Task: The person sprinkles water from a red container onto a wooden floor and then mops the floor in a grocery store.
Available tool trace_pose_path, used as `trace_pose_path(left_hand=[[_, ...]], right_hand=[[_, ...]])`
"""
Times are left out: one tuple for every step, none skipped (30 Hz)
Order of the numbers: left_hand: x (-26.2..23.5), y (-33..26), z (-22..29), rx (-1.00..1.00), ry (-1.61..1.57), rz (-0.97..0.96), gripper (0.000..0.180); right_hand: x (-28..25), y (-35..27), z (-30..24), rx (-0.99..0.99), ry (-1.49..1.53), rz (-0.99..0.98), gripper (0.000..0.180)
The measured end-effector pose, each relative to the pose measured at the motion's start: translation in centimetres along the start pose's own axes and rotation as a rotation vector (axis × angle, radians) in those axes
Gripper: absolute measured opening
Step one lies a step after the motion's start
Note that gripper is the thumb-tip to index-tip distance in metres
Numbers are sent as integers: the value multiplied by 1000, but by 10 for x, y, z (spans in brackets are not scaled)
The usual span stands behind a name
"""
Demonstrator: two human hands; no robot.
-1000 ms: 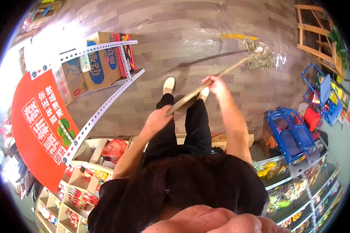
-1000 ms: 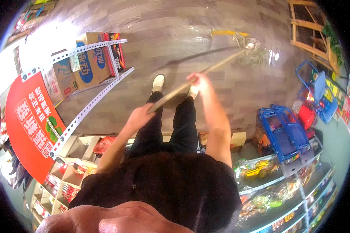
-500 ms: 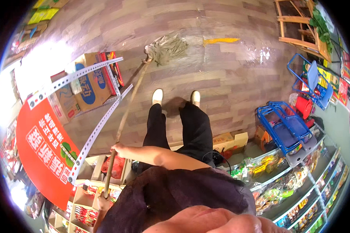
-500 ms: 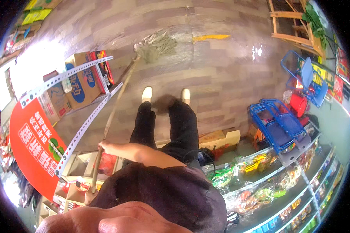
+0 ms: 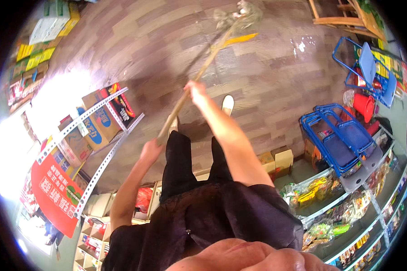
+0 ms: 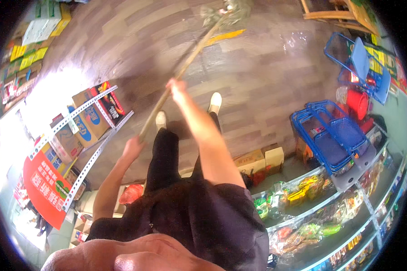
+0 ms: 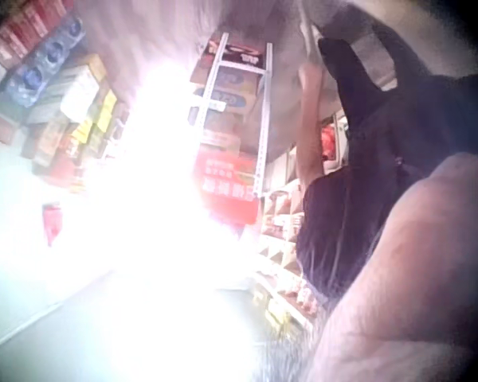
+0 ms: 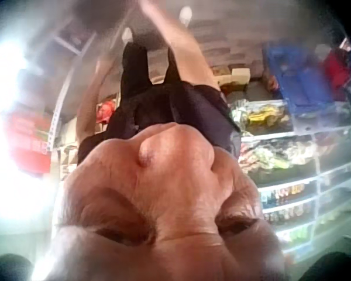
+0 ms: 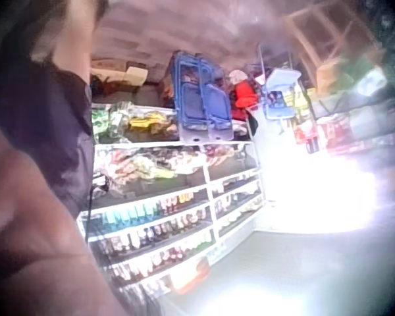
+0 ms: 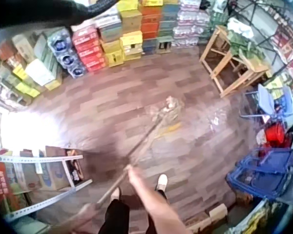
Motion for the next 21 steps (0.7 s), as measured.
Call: trace_pose_path(left_hand=[[-4,37,64,54,-62,-47,44],[6,64,109,96,-180,-26,46],[14,90,162,137,-98,-76,42],[13,102,224,105,-259,-207,39],[14,106,267,32,-434,-323,35],[28,112,287,98,-573,-342,34],[40,116,309,188,-695,-379,33],[55,117,324,180,-677,-388,26],[67,116,324,187,-658,-403,26],[75,109,317,266,-543,-369,27],[77,97,304,328,-438,-324,28],[65,74,297,212,-439,-364,28],[50,47,288,97,-438,-400,28],[45,27,265,42,-335,-465,30],[55,2,217,92,-310,-332,29],[45,-31,197,-157,-260,-386,30],[54,-68,147,51,-177,-175,31],[45,-102,125,24,-97,-161,31],[37,-134,106,-38,-51,-146,31],[24,-163,99,-125,-14,-169,31],[19,-189,86,-202,-3,-176,31]], right_hand=[[-53,27,-38,-68,74,39,18],[-100,44,-77,-126,26,117,17],[-154,62,-107,-203,52,120,14],[-216,83,-129,-255,143,186,14],[-248,79,-150,-263,302,202,12],[-266,63,-174,-181,203,284,10],[-297,59,-182,-212,305,264,10],[-323,57,-179,-151,340,262,10],[-341,53,-176,-86,374,256,10],[-349,45,-163,-73,329,149,10],[-338,29,-141,-51,272,27,11],[-325,14,-116,19,399,-129,12],[-309,-2,-86,46,438,-131,14],[-293,-11,-50,48,395,-148,12],[-264,-32,-17,79,297,-219,9],[-233,-61,9,234,324,-313,9],[-202,-106,22,346,373,-349,12],[-179,-126,63,398,494,-524,13],[-159,-171,67,478,486,-653,14],[-133,-190,107,520,571,-801,18],[-119,-227,108,558,515,-805,20]])
Point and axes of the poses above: each hand's wrist, its own y-axis towards the middle knuckle, its own x-axis out of the palm, z = x × y, the point moved 3 cm from there along y, towards the middle knuckle, and after that the axes turned 5 degrees about x, right-handed, at the moved point
